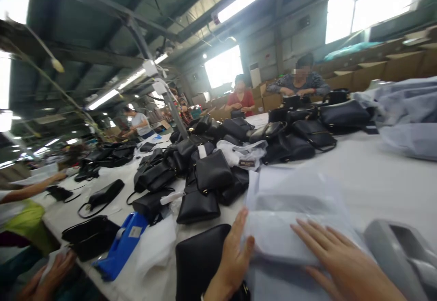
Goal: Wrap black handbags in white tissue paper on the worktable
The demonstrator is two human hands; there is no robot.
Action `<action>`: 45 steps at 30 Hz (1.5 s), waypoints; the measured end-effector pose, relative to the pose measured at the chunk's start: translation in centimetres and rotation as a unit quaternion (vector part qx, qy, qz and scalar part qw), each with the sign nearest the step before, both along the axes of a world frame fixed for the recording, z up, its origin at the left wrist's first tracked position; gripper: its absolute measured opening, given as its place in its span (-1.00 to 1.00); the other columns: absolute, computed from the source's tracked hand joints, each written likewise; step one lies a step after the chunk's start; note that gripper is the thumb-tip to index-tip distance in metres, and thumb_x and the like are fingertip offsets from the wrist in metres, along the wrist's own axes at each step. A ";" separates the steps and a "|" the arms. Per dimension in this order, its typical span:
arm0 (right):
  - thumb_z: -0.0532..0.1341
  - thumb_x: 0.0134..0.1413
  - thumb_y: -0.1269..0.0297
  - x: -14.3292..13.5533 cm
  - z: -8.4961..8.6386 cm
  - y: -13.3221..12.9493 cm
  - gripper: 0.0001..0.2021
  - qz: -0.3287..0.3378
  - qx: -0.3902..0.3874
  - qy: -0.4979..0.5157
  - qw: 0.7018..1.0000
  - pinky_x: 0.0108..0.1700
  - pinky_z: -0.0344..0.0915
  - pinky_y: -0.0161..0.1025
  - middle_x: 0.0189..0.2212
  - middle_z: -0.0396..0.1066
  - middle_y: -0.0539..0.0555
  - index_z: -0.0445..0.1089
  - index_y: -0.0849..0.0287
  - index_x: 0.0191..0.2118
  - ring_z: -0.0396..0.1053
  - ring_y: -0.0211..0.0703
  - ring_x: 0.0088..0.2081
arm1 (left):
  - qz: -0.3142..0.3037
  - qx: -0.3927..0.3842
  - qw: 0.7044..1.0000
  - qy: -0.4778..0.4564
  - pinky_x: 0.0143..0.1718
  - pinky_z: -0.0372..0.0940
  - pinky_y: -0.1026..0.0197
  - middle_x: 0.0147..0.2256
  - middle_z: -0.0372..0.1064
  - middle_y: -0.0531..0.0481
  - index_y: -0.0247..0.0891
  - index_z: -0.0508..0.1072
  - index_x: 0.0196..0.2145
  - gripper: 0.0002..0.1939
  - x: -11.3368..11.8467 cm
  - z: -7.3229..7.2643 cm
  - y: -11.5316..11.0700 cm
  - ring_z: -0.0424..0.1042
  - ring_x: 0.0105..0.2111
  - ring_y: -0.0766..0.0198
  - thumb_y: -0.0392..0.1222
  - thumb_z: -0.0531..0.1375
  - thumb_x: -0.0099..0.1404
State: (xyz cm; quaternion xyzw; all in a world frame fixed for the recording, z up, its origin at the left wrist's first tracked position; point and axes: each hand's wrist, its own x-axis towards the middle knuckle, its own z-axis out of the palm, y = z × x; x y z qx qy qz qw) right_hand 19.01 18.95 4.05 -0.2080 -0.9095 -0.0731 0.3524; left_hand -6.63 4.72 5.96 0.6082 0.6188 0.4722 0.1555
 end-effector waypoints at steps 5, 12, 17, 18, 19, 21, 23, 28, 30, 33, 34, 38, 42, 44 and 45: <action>0.25 0.17 -0.03 -2.3 9.8 1.9 -0.54 -0.061 -0.041 -0.094 0.993 0.09 0.31 0.10 -0.01 0.48 0.17 0.44 0.17 0.06 0.43 0.14 0.00 | 0.013 0.006 0.995 -0.102 0.36 -0.08 -0.03 0.37 -0.07 -0.20 -0.20 -0.19 0.40 -0.11 -0.3 0.3 2.9 -0.02 0.35 0.04 0.16 0.15 0.34; 0.33 0.07 -0.07 -1.3 11.0 6.7 -0.33 -0.003 -0.111 -0.056 0.992 0.28 0.10 0.09 0.14 0.36 0.13 0.26 0.06 0.25 0.29 0.10 0.16 | 0.022 0.016 0.984 -0.176 0.26 0.10 0.03 0.26 0.18 -0.20 -0.17 -0.20 0.40 -0.04 0.0 1.2 8.2 0.24 0.22 0.05 0.05 0.27 0.27; 0.31 0.09 0.16 0.1 9.7 9.0 -0.47 0.046 -0.201 -0.018 0.978 0.16 0.24 -0.11 0.12 0.38 0.08 0.32 0.05 0.20 0.33 0.01 0.12 | 0.002 0.011 0.988 -0.155 0.25 0.13 0.07 0.24 0.23 -0.17 -0.23 0.18 0.29 -0.26 -0.7 2.6 10.0 0.25 0.21 0.05 0.06 0.27 0.25; 0.30 0.09 0.20 -0.1 9.9 9.4 -0.54 0.042 -0.214 -0.015 0.976 0.13 0.26 -0.14 0.05 0.43 0.05 0.38 0.05 0.14 0.38 -0.01 0.06 | -0.008 0.011 0.988 -0.156 0.24 0.14 0.08 0.23 0.24 -0.16 -0.23 0.23 0.26 -0.30 -0.8 2.9 10.3 0.26 0.21 0.05 0.06 0.27 0.25; 0.29 0.09 0.22 -0.4 10.2 9.8 -0.60 0.036 -0.224 -0.016 0.974 0.09 0.28 -0.16 -0.01 0.48 0.03 0.43 0.04 0.08 0.42 -0.03 0.00 | -0.015 0.010 0.987 -0.162 0.23 0.16 0.08 0.22 0.26 -0.15 -0.23 0.26 0.24 -0.33 -1.0 3.2 10.6 0.27 0.19 0.05 0.06 0.27 0.26; 0.30 0.06 0.23 -1.1 11.3 10.5 -0.66 0.022 -0.231 -0.028 0.972 0.00 0.31 -0.21 -0.12 0.53 -0.01 0.49 0.03 0.00 0.46 -0.05 -0.10 | -0.023 0.007 0.984 -0.179 0.20 0.19 0.07 0.17 0.32 -0.16 -0.23 0.28 0.23 -0.35 -1.2 3.8 11.2 0.33 0.15 0.05 0.06 0.26 0.26; 0.31 0.05 0.22 -1.7 12.8 11.0 -0.69 0.008 -0.223 -0.038 0.974 -0.09 0.31 -0.25 -0.18 0.55 -0.04 0.52 0.01 -0.04 0.47 -0.07 -0.16 | -0.032 0.007 0.981 -0.190 0.18 0.21 0.05 0.13 0.37 -0.15 -0.24 0.31 0.20 -0.38 -1.5 4.7 11.7 0.36 0.11 0.05 0.07 0.26 0.26; 0.33 0.03 0.15 -0.8 17.3 11.7 -0.70 -0.016 -0.190 -0.023 0.981 -0.21 0.26 -0.33 -0.25 0.56 -0.10 0.55 -0.01 -0.08 0.47 -0.13 -0.24 | -0.056 0.044 0.984 -0.166 0.23 0.16 0.03 0.16 0.34 -0.14 -0.24 0.30 0.22 -0.36 -1.4 9.0 13.4 0.31 0.17 0.03 0.06 0.28 0.26; 0.34 0.02 0.13 0.9 19.2 12.2 -0.68 -0.023 -0.184 0.007 0.983 -0.18 0.25 -0.34 -0.25 0.55 -0.10 0.55 0.04 -0.07 0.47 -0.13 -0.21 | -0.066 0.063 0.982 -0.164 0.25 0.15 -0.01 0.21 0.27 -0.15 -0.20 0.14 0.31 -0.26 -0.7 11.1 14.2 0.26 0.21 0.03 0.06 0.26 0.28; 0.35 0.01 0.07 5.0 21.5 13.3 -0.62 -0.058 -0.181 0.055 0.980 -0.10 0.25 -0.31 -0.22 0.55 -0.08 0.55 0.11 -0.06 0.46 -0.10 -0.16 | -0.084 0.100 0.979 -0.157 0.26 0.13 -0.04 0.30 0.11 -0.17 -0.13 -0.06 0.38 -0.22 0.5 12.8 15.0 0.16 0.27 0.03 0.11 0.18 0.35; 0.35 0.00 0.04 6.7 22.0 13.8 -0.60 -0.082 -0.180 0.071 0.978 -0.08 0.25 -0.29 -0.23 0.55 -0.06 0.55 0.14 -0.06 0.45 -0.08 -0.15 | -0.081 0.110 0.980 -0.144 0.27 0.12 -0.04 0.31 0.08 -0.18 -0.12 -0.04 0.37 -0.24 0.9 12.9 15.1 0.15 0.28 0.04 0.12 0.16 0.36; 0.36 -0.07 -0.05 14.7 22.8 15.8 -0.47 -0.231 -0.169 0.127 0.950 -0.06 0.25 -0.22 -0.28 0.54 0.00 0.54 0.24 -0.05 0.44 -0.05 -0.17 | -0.067 0.091 0.986 -0.124 0.28 0.10 -0.06 0.29 0.13 -0.14 -0.09 0.09 0.33 -0.34 1.8 10.2 14.8 0.18 0.26 0.06 0.12 0.14 0.37; 0.19 0.03 -0.19 22.5 21.3 17.2 -0.29 -0.371 -0.147 0.133 0.907 -0.08 0.19 -0.16 -0.20 0.52 0.17 0.48 0.42 0.03 0.41 0.02 -0.10 | -0.077 0.023 0.988 -0.133 0.26 0.16 -0.05 0.29 0.14 -0.10 -0.07 0.16 0.29 -0.39 1.7 5.2 13.4 0.19 0.26 0.07 0.12 0.13 0.37; 0.11 0.06 -0.22 25.3 19.6 17.4 -0.25 -0.428 -0.158 0.121 0.882 -0.11 0.17 -0.09 -0.17 0.51 0.27 0.48 0.44 0.03 0.40 0.08 -0.07 | -0.071 -0.012 0.989 -0.127 0.26 0.18 -0.04 0.29 0.15 -0.11 -0.10 0.20 0.28 -0.41 1.6 2.9 12.3 0.20 0.26 0.07 0.12 0.13 0.37; 0.10 0.09 -0.21 26.2 18.5 17.3 -0.27 -0.441 -0.173 0.110 0.874 -0.12 0.16 -0.07 -0.12 0.49 0.31 0.48 0.44 0.03 0.39 0.10 -0.04 | -0.067 -0.028 0.990 -0.120 0.25 0.18 -0.04 0.28 0.17 -0.11 -0.11 0.23 0.26 -0.42 1.6 2.0 11.8 0.20 0.25 0.08 0.13 0.12 0.37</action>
